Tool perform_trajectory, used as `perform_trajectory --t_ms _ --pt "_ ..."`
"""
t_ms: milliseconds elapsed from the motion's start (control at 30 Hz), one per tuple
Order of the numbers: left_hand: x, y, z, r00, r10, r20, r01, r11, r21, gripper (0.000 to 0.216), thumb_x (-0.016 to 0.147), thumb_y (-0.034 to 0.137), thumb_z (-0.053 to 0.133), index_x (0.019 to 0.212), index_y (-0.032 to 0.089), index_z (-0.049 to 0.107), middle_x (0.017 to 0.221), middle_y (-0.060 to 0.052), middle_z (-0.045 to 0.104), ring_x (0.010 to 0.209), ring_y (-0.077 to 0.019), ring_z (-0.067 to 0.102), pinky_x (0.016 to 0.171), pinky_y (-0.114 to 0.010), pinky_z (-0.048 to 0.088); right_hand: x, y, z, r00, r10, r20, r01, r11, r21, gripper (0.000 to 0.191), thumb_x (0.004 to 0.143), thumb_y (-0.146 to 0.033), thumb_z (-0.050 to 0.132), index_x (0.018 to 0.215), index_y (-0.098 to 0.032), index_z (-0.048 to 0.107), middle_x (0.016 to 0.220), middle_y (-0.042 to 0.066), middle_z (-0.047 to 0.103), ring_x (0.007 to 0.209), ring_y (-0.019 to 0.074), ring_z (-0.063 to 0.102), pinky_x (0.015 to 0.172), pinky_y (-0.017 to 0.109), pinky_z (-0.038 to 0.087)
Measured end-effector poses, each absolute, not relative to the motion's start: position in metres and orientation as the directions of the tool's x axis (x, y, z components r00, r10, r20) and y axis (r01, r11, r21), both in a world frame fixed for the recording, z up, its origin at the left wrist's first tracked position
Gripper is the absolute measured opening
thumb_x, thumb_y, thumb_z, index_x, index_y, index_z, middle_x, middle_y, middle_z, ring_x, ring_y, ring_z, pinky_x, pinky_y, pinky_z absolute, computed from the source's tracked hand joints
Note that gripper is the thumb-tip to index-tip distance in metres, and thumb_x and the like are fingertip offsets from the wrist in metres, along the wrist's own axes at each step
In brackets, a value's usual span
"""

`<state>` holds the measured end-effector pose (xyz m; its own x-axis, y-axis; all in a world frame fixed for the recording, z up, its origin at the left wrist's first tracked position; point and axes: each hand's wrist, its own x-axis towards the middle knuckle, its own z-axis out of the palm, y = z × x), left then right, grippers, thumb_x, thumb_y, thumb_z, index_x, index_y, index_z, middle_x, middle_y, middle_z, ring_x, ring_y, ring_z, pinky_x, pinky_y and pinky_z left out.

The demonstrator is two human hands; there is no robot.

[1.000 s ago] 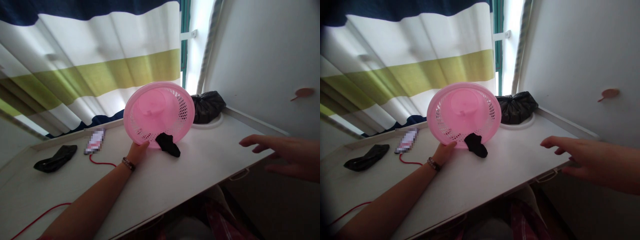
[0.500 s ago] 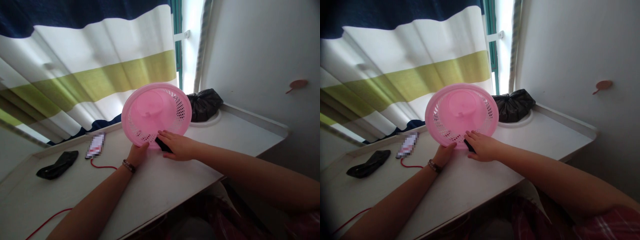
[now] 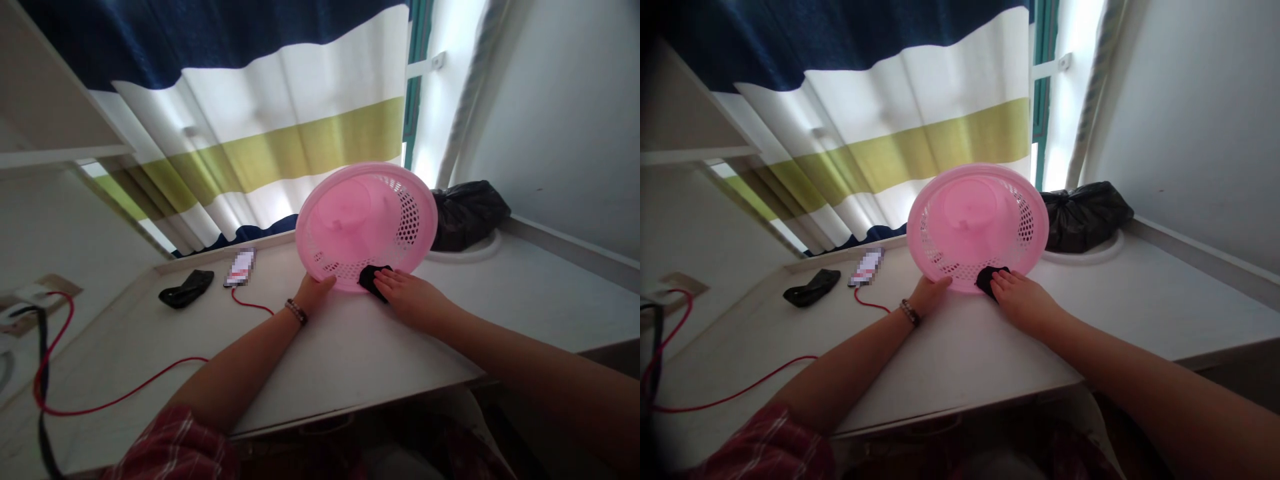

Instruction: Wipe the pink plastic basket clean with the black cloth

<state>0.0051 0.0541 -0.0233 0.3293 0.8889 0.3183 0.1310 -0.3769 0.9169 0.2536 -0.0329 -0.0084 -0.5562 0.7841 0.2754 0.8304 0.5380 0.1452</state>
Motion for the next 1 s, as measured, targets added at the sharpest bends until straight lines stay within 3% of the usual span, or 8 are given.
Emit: perform_trajectory --t_ms 100,200,400,667,833,1000 --pt "0.007 0.053 -0.023 0.318 0.886 0.338 0.123 -0.392 0.912 0.055 0.074 0.027 0.063 0.125 0.012 0.051 0.128 -0.013 0.057 0.115 -0.0243 0.055 0.104 -0.042 0.040 0.244 -0.029 -0.002 -0.504 0.817 0.280 0.858 0.512 0.049 0.036 0.084 -0.011 0.042 0.113 -0.009 0.062 0.122 0.017 0.060 0.114 0.0269 0.054 0.097 0.039 0.039" --pt "0.008 0.052 -0.023 0.292 0.890 0.350 0.136 -0.401 0.906 0.053 0.073 0.025 0.063 0.123 0.011 0.052 0.126 -0.013 0.057 0.116 -0.0249 0.055 0.104 -0.043 0.041 0.232 -0.030 0.006 -0.454 0.845 0.283 0.876 0.481 -0.029 0.028 0.085 -0.017 0.044 0.102 -0.016 0.066 0.105 0.012 0.068 0.096 0.0235 0.062 0.081 0.034 0.045" --pt "0.011 0.049 -0.023 0.246 0.900 0.360 0.172 -0.406 0.898 0.052 0.070 0.024 0.063 0.120 0.011 0.054 0.123 -0.012 0.060 0.115 -0.0250 0.055 0.104 -0.043 0.039 0.220 -0.047 0.010 -0.459 0.834 0.306 0.873 0.488 -0.019 0.020 0.083 -0.020 0.045 0.091 -0.020 0.063 0.089 0.007 0.070 0.081 0.0217 0.064 0.067 0.030 0.043" --pt "0.014 0.041 -0.008 0.178 0.930 0.322 0.205 -0.355 0.912 0.058 0.065 0.018 0.067 0.121 0.013 0.051 0.122 -0.013 0.059 0.119 -0.0270 0.051 0.108 -0.045 0.032 0.256 -0.057 0.010 -0.443 0.835 0.326 0.892 0.448 0.063 0.017 0.078 -0.014 0.048 0.086 -0.016 0.063 0.090 0.013 0.069 0.088 0.0250 0.062 0.082 0.035 0.040" --pt "0.030 0.022 -0.002 0.194 0.958 0.213 0.187 -0.249 0.950 0.041 0.078 0.023 0.061 0.117 0.015 0.052 0.113 -0.011 0.061 0.100 -0.0223 0.060 0.088 -0.043 0.050 0.271 -0.068 0.012 -0.463 0.800 0.380 0.881 0.461 0.103 0.017 0.080 -0.014 0.048 0.089 -0.015 0.063 0.090 0.012 0.068 0.092 0.0243 0.061 0.087 0.036 0.037" --pt "0.043 -0.005 0.012 0.199 0.968 0.154 0.150 -0.185 0.971 0.035 0.088 0.034 0.053 0.116 0.014 0.052 0.113 -0.009 0.057 0.095 -0.0180 0.059 0.080 -0.038 0.052 0.273 -0.079 0.004 -0.509 0.742 0.436 0.853 0.504 0.138 0.022 0.080 -0.017 0.053 0.099 -0.014 0.063 0.097 0.012 0.067 0.097 0.0247 0.057 0.090 0.039 0.035"
